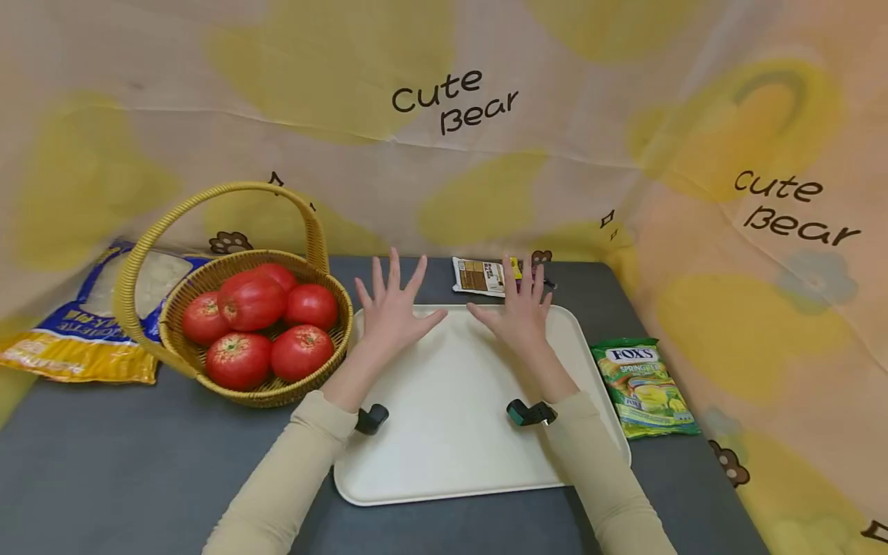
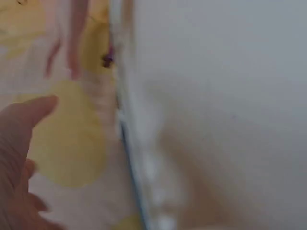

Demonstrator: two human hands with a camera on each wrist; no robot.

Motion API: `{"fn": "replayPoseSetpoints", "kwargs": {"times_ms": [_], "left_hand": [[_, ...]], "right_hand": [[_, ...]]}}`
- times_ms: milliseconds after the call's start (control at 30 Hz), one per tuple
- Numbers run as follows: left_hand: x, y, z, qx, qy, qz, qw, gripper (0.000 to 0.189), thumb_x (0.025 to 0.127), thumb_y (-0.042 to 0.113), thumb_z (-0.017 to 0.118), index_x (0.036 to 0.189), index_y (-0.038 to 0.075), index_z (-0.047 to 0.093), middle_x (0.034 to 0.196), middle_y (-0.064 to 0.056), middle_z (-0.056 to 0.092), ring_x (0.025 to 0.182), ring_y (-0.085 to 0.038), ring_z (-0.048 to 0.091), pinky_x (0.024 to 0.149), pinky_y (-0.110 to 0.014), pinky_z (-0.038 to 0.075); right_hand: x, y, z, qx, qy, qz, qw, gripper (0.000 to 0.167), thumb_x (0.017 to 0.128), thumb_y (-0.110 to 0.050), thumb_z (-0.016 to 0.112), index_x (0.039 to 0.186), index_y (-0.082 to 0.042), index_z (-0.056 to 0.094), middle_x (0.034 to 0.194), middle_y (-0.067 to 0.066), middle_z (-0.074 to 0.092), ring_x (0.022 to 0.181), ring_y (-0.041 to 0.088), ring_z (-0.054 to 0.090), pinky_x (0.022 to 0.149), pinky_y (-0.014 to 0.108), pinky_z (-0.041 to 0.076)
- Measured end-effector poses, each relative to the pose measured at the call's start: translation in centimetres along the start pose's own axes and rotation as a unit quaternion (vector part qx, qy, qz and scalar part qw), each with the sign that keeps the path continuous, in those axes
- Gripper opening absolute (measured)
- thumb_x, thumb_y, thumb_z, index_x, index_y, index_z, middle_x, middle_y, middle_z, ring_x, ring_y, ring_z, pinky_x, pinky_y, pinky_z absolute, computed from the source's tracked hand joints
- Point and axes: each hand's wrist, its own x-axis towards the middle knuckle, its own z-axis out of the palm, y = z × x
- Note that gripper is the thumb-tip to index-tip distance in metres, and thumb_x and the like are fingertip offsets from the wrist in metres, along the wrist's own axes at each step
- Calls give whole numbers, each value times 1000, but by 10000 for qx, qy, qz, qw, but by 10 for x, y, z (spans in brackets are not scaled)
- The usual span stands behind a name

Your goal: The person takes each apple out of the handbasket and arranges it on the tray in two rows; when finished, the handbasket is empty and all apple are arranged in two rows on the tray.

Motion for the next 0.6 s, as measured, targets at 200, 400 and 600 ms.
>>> {"fn": "replayPoseSetpoints", "kwargs": {"times_ms": [200,400,600], "left_hand": [[-51,-14,-65,-1488,231,938,9841,53,89,36,70,136,15,59,144,-9,51,129,-31,49,99,-54,44],[-98,-56,-143,-1709,2353,2374,9269,36,88,31,72,114,7,72,119,-9,68,111,-23,63,97,-26,46],[-118,-93,-205,-1646,4423,1763,8638,46,87,39,68,109,-1,72,115,-14,68,110,-29,61,97,-21,43]], "right_hand": [[4,-27,-13,1718,-315,-949,9800,64,87,-33,72,138,-2,50,142,19,47,128,36,46,99,51,44],[8,-78,-30,2691,-1238,-1610,9415,44,89,-24,72,130,-12,60,131,7,57,115,26,56,90,39,53],[12,-136,-24,3144,-2020,-2099,9035,42,90,-23,72,130,-14,61,132,3,56,117,26,57,90,29,52]]}}
